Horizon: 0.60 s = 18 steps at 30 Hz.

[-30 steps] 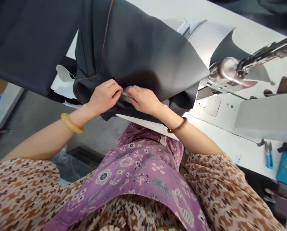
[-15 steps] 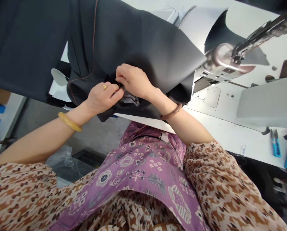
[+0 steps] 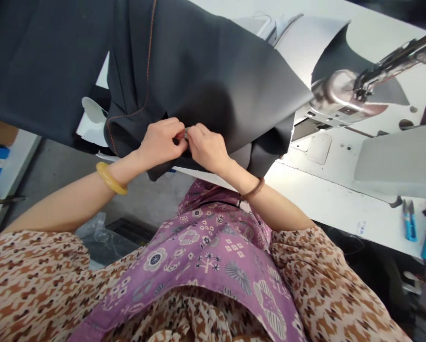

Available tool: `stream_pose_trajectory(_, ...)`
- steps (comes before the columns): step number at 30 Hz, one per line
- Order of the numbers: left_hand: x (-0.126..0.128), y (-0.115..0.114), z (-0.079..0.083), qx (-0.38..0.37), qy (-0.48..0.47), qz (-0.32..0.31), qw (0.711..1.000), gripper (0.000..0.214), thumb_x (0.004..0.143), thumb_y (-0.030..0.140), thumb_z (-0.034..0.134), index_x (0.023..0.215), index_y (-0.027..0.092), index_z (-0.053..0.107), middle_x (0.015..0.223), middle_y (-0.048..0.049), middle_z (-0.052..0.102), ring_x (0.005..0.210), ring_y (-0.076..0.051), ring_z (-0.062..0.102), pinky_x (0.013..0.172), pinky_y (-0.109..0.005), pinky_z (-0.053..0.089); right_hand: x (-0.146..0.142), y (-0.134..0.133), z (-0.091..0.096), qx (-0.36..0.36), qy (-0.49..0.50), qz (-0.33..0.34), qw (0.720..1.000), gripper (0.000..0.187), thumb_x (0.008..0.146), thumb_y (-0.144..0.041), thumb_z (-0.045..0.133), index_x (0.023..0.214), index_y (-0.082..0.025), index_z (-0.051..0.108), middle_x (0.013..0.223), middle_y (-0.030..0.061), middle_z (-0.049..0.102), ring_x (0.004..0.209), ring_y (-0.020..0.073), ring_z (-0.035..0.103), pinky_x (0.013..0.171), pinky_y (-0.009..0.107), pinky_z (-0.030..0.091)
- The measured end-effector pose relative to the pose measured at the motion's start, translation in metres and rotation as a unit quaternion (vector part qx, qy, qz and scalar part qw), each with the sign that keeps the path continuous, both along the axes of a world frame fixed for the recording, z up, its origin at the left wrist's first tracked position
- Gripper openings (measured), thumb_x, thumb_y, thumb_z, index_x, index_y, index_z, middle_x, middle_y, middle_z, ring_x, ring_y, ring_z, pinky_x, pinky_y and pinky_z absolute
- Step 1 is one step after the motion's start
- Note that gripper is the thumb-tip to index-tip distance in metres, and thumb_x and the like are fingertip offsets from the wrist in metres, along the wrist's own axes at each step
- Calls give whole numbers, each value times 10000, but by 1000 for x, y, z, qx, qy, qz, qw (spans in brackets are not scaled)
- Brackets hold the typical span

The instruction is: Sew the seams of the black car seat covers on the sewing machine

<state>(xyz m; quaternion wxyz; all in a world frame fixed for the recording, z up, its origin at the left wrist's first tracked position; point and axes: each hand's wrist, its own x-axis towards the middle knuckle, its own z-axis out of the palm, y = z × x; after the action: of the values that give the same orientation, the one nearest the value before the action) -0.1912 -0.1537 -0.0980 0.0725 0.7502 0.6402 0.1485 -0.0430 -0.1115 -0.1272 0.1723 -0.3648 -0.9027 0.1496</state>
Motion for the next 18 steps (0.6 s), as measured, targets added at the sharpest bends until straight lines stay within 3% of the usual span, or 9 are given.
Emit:
stream_pose_trajectory(5,-2,13,10,-160,-212,83,961,131,636,137,571,512,157,534,485,45,451,497,-79,377,524,-253,296,5,-15,-19,67,-31,59,996,289,936,-155,289,801,-173,544,761,62,568,636,145,508,541,273,300)
stream_pose_trajectory(10,-12,14,22,-240,-330,86,909,98,674,144,603,592,138,655,551,36,577,546,-70,483,562,-209,371,5,-14,-24,96,27,78,992,306,970,-246,310,847,-187,584,738,37,577,612,129,492,511,268,271)
stream_pose_trajectory(14,-16,8,32,-252,-325,85,908,172,664,81,579,684,166,727,568,50,619,555,-61,532,587,-182,415,1,-7,-21,31,120,58,991,312,986,-360,333,913,-203,593,796,30,581,678,133,517,558,255,337)
stream_pose_trajectory(18,-16,10,31,-251,-304,83,915,155,644,60,603,676,156,722,504,58,578,456,-49,498,517,-179,405,-5,1,-21,-56,236,40,969,281,976,-365,381,828,-189,542,795,22,552,744,126,519,674,262,401)
